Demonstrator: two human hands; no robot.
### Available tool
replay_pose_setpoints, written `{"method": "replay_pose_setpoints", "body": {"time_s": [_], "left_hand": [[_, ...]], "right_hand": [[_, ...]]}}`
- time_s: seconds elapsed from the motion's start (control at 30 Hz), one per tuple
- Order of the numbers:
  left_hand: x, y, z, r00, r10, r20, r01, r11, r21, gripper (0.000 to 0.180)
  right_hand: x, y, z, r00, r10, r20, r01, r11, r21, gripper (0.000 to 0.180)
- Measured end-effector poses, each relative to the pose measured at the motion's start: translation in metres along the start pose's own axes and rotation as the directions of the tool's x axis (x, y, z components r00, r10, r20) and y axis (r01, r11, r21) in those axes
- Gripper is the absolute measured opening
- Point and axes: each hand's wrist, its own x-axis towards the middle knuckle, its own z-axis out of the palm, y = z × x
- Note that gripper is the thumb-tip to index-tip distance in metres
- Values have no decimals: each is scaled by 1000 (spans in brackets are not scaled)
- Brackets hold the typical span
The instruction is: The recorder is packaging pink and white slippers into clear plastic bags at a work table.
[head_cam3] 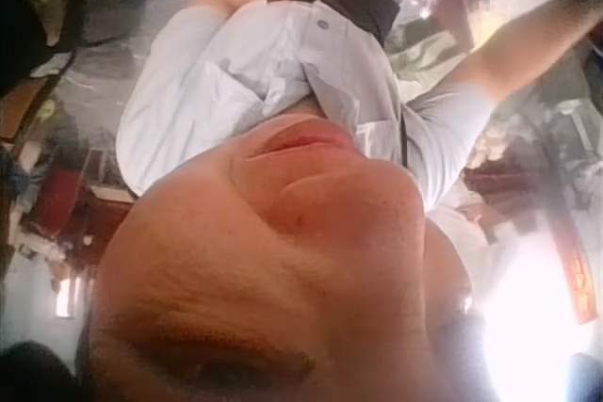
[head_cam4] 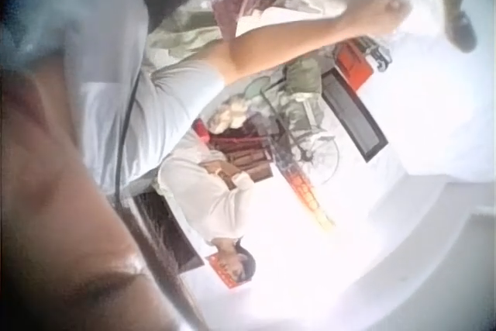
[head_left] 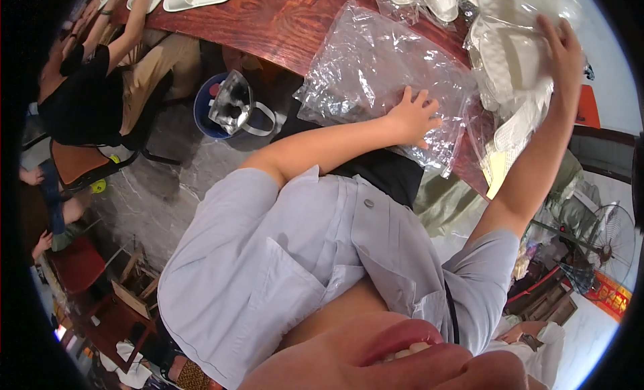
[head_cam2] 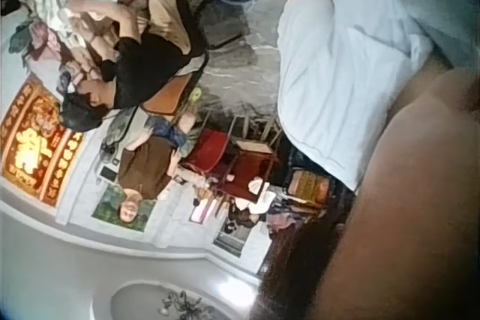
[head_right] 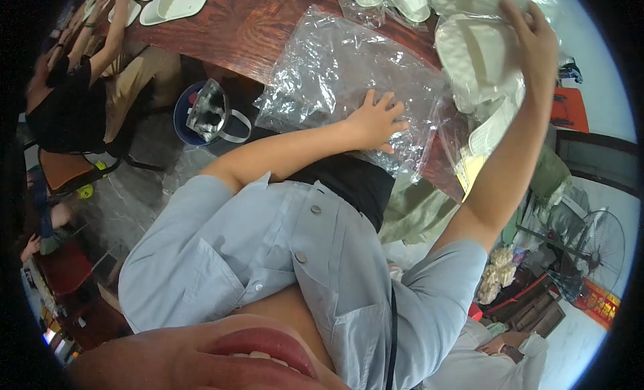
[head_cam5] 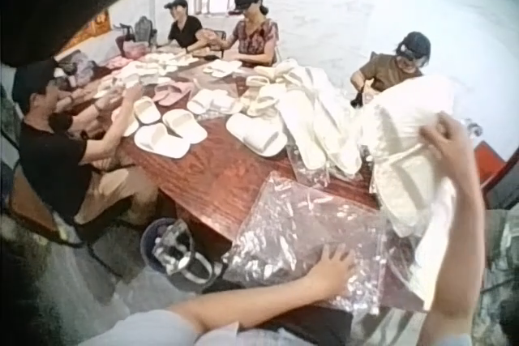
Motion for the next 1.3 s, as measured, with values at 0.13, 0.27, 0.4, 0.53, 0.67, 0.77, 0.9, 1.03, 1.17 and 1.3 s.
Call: {"method": "replay_pose_setpoints", "body": {"time_s": [0.13,0.27,0.4,0.53,0.67,0.77,0.9,1.03,1.17,1.3], "left_hand": [[5,-1,21,995,28,-94,-26,999,20,70],[12,-14,68,898,65,-436,-80,997,-15,68],[5,-7,44,921,-22,-390,-25,993,-115,67],[-6,-6,17,941,-107,-322,43,979,-201,66],[-15,-11,8,952,-175,-249,109,960,-258,66],[-16,-13,11,965,-156,-209,99,961,-258,71],[-15,-20,8,908,6,-419,-136,950,-281,40],[-4,-17,-7,947,202,-249,-308,788,-533,55],[-1,6,-15,827,545,140,-293,629,-721,65],[-24,43,-42,591,806,-33,-264,155,-952,52]], "right_hand": [[-93,-113,-39,978,206,-22,-194,947,255,39],[-148,-148,-4,982,161,101,-165,985,39,52],[-155,-129,78,975,167,146,-148,980,-136,52],[-154,-101,145,784,377,492,-465,883,63,43],[-154,-71,119,825,358,436,-502,819,277,34],[-165,-56,73,857,426,288,-511,773,377,28],[-205,0,61,837,440,325,-522,819,236,23],[-234,24,71,841,311,442,-415,895,160,27],[-243,51,89,878,176,446,-288,937,198,40],[-245,53,93,870,44,491,-37,999,-23,47]]}}
